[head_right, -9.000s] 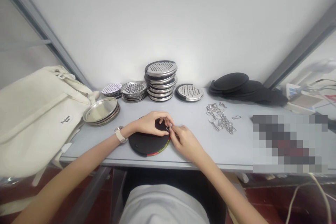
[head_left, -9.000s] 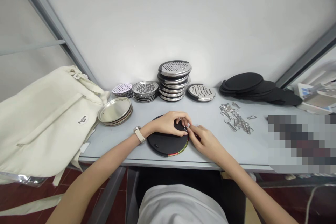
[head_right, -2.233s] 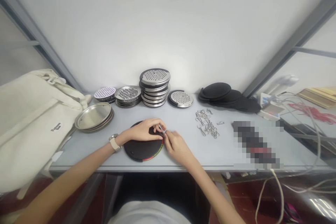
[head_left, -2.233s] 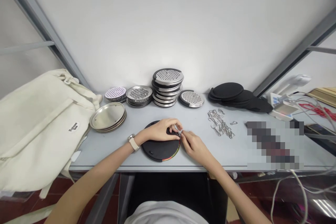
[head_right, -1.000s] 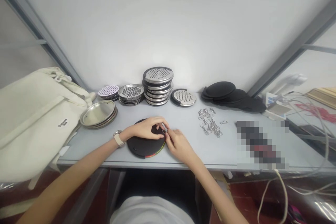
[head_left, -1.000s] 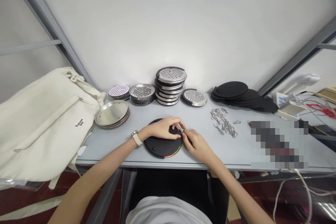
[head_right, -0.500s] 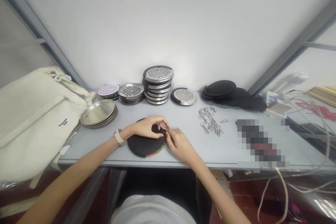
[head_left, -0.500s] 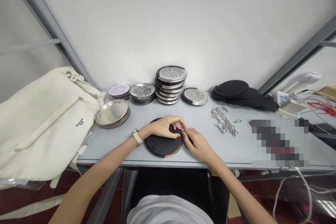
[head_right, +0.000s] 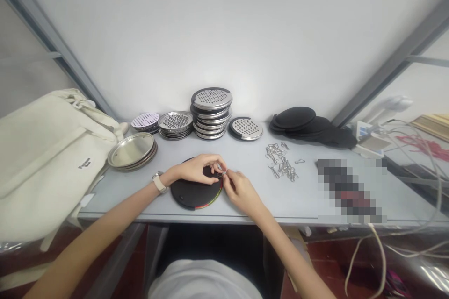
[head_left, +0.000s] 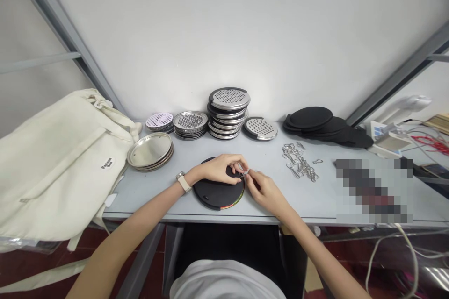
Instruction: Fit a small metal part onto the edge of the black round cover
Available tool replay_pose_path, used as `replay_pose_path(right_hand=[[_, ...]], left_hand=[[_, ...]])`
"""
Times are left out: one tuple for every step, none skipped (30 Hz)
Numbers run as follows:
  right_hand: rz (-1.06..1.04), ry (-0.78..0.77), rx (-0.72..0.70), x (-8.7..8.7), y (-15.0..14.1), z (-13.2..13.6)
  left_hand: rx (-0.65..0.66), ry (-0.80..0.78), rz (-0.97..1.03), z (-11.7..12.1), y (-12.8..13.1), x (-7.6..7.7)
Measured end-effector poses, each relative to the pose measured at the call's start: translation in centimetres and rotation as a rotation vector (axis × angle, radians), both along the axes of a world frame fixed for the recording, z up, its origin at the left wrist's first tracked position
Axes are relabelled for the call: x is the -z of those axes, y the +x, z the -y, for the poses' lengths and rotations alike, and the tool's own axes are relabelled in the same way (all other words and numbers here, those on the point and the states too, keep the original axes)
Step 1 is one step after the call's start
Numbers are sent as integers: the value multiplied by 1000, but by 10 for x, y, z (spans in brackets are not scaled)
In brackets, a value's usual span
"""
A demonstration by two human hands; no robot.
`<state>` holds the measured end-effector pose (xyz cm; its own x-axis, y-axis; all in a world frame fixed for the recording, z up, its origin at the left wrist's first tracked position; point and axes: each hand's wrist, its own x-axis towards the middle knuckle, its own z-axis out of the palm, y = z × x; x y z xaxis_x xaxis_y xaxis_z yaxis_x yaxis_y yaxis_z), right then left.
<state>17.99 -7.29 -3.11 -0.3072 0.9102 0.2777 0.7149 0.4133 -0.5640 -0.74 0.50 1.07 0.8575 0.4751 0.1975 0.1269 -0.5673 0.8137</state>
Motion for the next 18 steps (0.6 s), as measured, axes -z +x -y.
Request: replay_pose_path(right_hand=[[4, -1, -6, 0, 0, 0], [11, 0, -18, -1, 0, 0], [22, 4, -33, -1, 0, 0], [34, 11, -48, -2, 0, 0], [45, 19, -58, -2, 0, 0], [55, 28, -63, -3, 0, 0], [61, 34, -64, -3, -1, 0], [65, 37, -66, -4, -1, 0], [67, 39, -68, -4, -1, 0], [67, 40, -71, -4, -2, 0], [68, 40, -71, -5, -2, 0], [68, 41, -72, -5, -2, 0], [67, 44, -70, -4, -2, 0], [66, 45, -68, -4, -1, 0], [64, 47, -67, -4, -1, 0], [61, 45, -67, -4, -1, 1], [56, 41, -67, -3, -1, 1], [51, 35, -65, -3, -1, 1]], left_hand=[[-2, 2, -2, 0, 0, 0], [-6, 6, -4, 0, 0, 1], [-11, 13, -8, 0, 0, 1], [-16, 20, -12, -1, 0, 2], [-20, 28, -15, -1, 0, 2], [-24, 37, -18, -1, 0, 3], [-28, 45, -19, -1, 0, 3], [-30, 51, -18, -1, 0, 3], [-30, 53, -16, -1, 0, 3], [-30, 51, -13, -1, 0, 3], [-28, 44, -11, -1, 0, 3], [-25, 33, -10, -1, 0, 3], [-22, 19, -8, -1, 0, 2], [-20, 6, -7, -1, 0, 2], [-17, -5, -6, -1, 0, 2], [-15, -13, -4, -1, 0, 2], [-12, -18, -4, -1, 0, 1], [-12, -21, -3, -1, 0, 1]])
